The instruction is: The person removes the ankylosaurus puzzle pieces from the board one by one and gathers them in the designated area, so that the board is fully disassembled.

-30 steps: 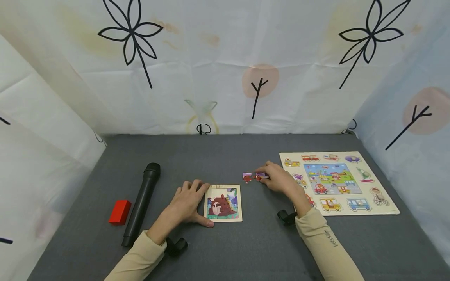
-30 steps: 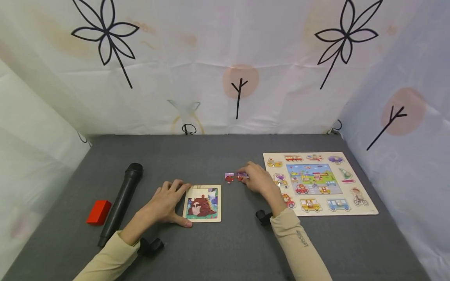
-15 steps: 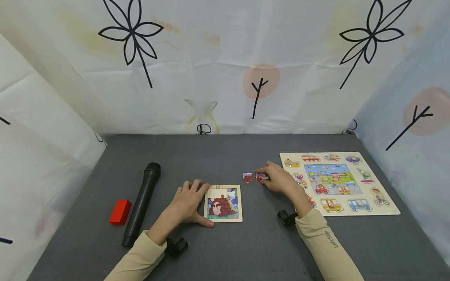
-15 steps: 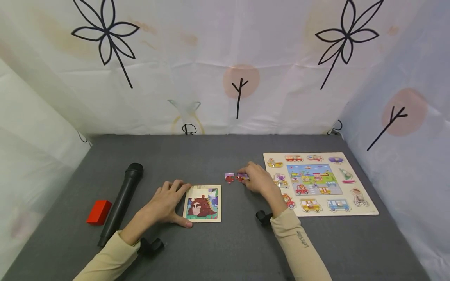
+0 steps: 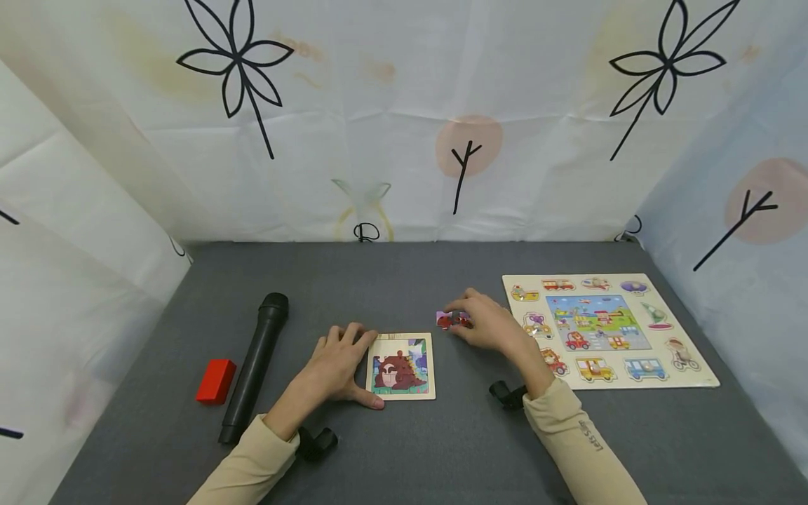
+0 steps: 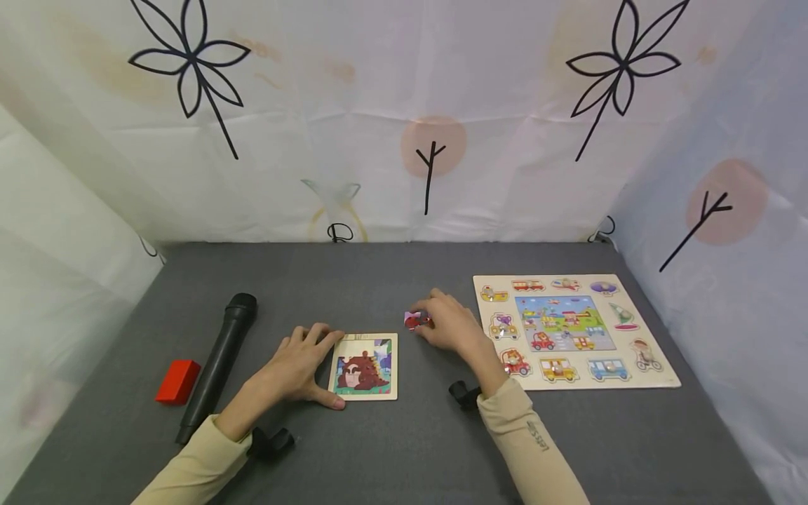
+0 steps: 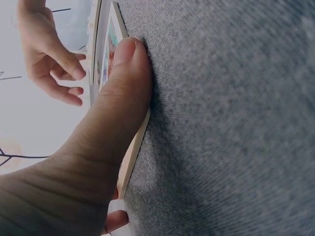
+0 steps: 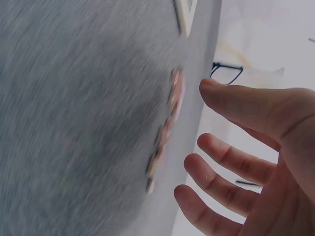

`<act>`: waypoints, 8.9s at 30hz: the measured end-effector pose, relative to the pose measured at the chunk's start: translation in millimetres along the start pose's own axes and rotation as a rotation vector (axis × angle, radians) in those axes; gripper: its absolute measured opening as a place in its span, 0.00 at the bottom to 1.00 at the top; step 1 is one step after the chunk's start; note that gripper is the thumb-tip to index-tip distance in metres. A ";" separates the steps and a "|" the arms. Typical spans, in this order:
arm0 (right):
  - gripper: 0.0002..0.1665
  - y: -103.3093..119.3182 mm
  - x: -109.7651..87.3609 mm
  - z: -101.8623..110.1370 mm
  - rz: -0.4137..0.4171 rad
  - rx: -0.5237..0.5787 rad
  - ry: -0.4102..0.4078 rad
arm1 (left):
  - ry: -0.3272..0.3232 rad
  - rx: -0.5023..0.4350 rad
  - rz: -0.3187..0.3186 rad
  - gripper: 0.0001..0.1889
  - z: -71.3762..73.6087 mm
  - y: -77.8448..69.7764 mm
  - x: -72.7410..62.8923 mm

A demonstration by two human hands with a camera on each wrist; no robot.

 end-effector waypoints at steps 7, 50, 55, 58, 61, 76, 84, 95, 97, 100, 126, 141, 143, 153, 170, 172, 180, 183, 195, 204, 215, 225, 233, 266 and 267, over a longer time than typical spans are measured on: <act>0.18 23.6 1.3 -1.3 0.044 0.002 0.008 | 0.013 0.005 0.008 0.60 -0.3 0.7 0.3; 0.11 66.8 1.1 -24.3 0.146 -0.044 0.063 | 0.026 -0.009 0.007 0.60 0.4 -0.5 0.1; 0.10 67.7 1.0 -24.5 0.158 -0.062 0.057 | 0.028 -0.004 0.015 0.61 0.6 -0.3 0.5; 0.10 68.0 0.8 -24.4 0.158 -0.058 0.056 | 0.031 0.000 0.023 0.61 0.3 0.0 0.3; 0.13 68.2 1.0 -24.9 0.155 -0.060 0.055 | 0.033 0.001 0.027 0.61 -0.2 0.1 0.1; 0.20 68.4 2.3 -25.3 0.117 -0.027 0.041 | 0.036 -0.004 0.030 0.62 -2.5 2.5 -0.2; 0.20 67.2 1.8 -24.3 0.103 0.009 0.030 | 0.044 -0.008 0.034 0.62 -2.4 2.5 0.2; 0.18 66.9 2.1 -24.3 0.138 0.078 0.029 | 0.042 0.006 0.040 0.62 -3.3 2.7 0.5; 0.17 66.4 2.0 -24.1 0.148 0.092 0.029 | 0.043 0.007 0.039 0.62 -3.5 2.7 0.5; 0.16 65.9 1.5 -23.7 0.169 0.108 0.023 | 0.045 0.006 0.040 0.62 -3.1 2.3 0.5; 0.19 62.5 0.2 -21.8 0.235 0.109 -0.033 | 0.048 0.010 0.051 0.63 -2.1 1.2 0.2; 0.18 54.9 -1.0 -14.4 0.219 0.100 -0.091 | 0.038 0.013 0.035 0.62 -1.4 1.2 0.2; 0.17 52.7 -1.0 -13.8 0.224 0.098 -0.095 | 0.036 0.012 0.036 0.62 -1.3 1.1 0.1; 0.21 49.3 1.1 -21.3 0.197 0.077 -0.011 | 0.042 0.004 0.040 0.62 -2.2 1.1 0.8; 0.20 44.5 2.3 -20.5 0.222 0.020 -0.053 | 0.038 0.005 0.030 0.62 -1.3 1.0 -0.8; 0.20 40.7 0.9 -18.6 0.215 0.026 -0.061 | 0.038 0.008 0.031 0.62 -1.3 0.9 -0.9; 0.21 14.9 -4.4 -5.1 0.183 0.020 -0.032 | 0.034 0.005 0.025 0.62 -1.0 0.9 -1.6; 0.22 3.2 -4.2 -0.9 0.187 0.027 -0.021 | 0.031 0.000 0.020 0.62 -0.4 1.0 -1.8; 0.22 -40.4 -6.1 3.7 0.155 0.002 0.025 | 0.034 -0.003 0.023 0.62 -0.1 1.7 -2.0; 0.23 -58.5 -10.3 8.8 0.115 -0.056 0.037 | 0.039 0.001 0.033 0.62 -1.0 1.5 -2.2; 0.22 -62.8 -10.9 3.6 0.105 -0.107 0.034 | 0.036 -0.004 0.036 0.62 -1.3 1.0 -1.9; 0.22 -64.7 -13.5 -1.3 0.035 -0.156 0.056 | 0.037 0.004 0.040 0.62 -2.2 1.2 -1.6; 0.23 -58.3 -16.4 2.7 0.023 -0.122 -0.001 | 0.034 0.003 0.039 0.62 -2.1 1.2 -1.5; 0.22 84.4 5.7 -10.0 0.268 0.129 0.018 | 0.049 0.011 0.035 0.62 -1.6 1.8 0.5; 0.22 87.0 6.0 -11.6 0.271 0.127 0.025 | 0.050 0.011 0.035 0.62 -1.5 1.9 0.3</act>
Point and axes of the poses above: each hand's wrist, its own x-axis towards the middle knuckle, its own z-axis out of the back of the hand, y = z × x, the point moved 4 cm from there along x, towards the middle knuckle, and after that the axes turned 15 degrees about -x, right-handed, at the moved point
